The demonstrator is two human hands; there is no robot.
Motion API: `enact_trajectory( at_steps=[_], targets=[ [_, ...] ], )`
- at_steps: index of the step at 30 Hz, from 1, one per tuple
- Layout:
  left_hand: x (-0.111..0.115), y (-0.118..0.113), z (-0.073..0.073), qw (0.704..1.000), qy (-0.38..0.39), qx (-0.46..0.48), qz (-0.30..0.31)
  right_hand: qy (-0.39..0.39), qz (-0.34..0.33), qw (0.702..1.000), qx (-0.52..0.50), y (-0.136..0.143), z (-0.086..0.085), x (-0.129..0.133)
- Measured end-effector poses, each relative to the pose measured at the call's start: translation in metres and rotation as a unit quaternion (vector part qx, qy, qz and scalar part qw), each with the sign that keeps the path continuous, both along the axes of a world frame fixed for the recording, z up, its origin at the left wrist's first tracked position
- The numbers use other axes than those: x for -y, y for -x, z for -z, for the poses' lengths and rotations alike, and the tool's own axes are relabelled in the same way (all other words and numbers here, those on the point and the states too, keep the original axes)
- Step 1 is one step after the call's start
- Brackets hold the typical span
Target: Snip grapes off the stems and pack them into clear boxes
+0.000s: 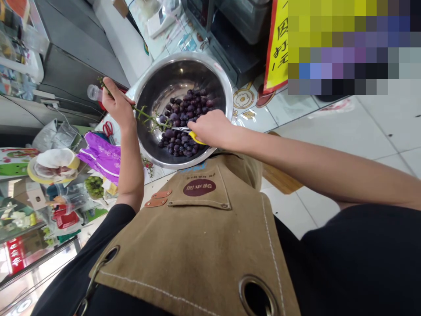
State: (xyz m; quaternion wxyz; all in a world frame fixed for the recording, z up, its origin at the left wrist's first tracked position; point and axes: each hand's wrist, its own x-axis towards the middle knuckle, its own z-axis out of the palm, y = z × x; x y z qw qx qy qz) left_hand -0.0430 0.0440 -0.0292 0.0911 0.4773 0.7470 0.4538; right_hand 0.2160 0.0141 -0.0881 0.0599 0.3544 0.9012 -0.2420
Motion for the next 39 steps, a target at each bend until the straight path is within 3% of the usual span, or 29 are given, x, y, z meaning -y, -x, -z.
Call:
enact_trajectory(
  at_steps=[6,15,25,31,39],
  targets=[
    [-0.001,0.011,0.001,0.995,-0.005,0.095,-0.001,0.034,0.004,0.999,-0.001,-0.006,-0.002,-0.011],
    [-0.012,0.011,0.006,0.991,-0.104,0.067,-0.044,0.088,0.014,0.994,-0.067,-0.009,0.001,-0.015],
    [-0.014,0.006,0.004,0.988,-0.129,0.041,-0.070,0.034,0.027,0.995,-0.086,-0.009,0.003,-0.010],
    [-0.009,0.001,-0.003,0.982,-0.167,0.045,-0.073,0.155,0.030,0.980,-0.122,-0.014,-0.003,-0.012],
    [-0.007,0.000,-0.010,0.976,-0.213,0.033,-0.040,0.289,0.006,0.941,-0.174,-0.020,0.005,-0.028]
  ],
)
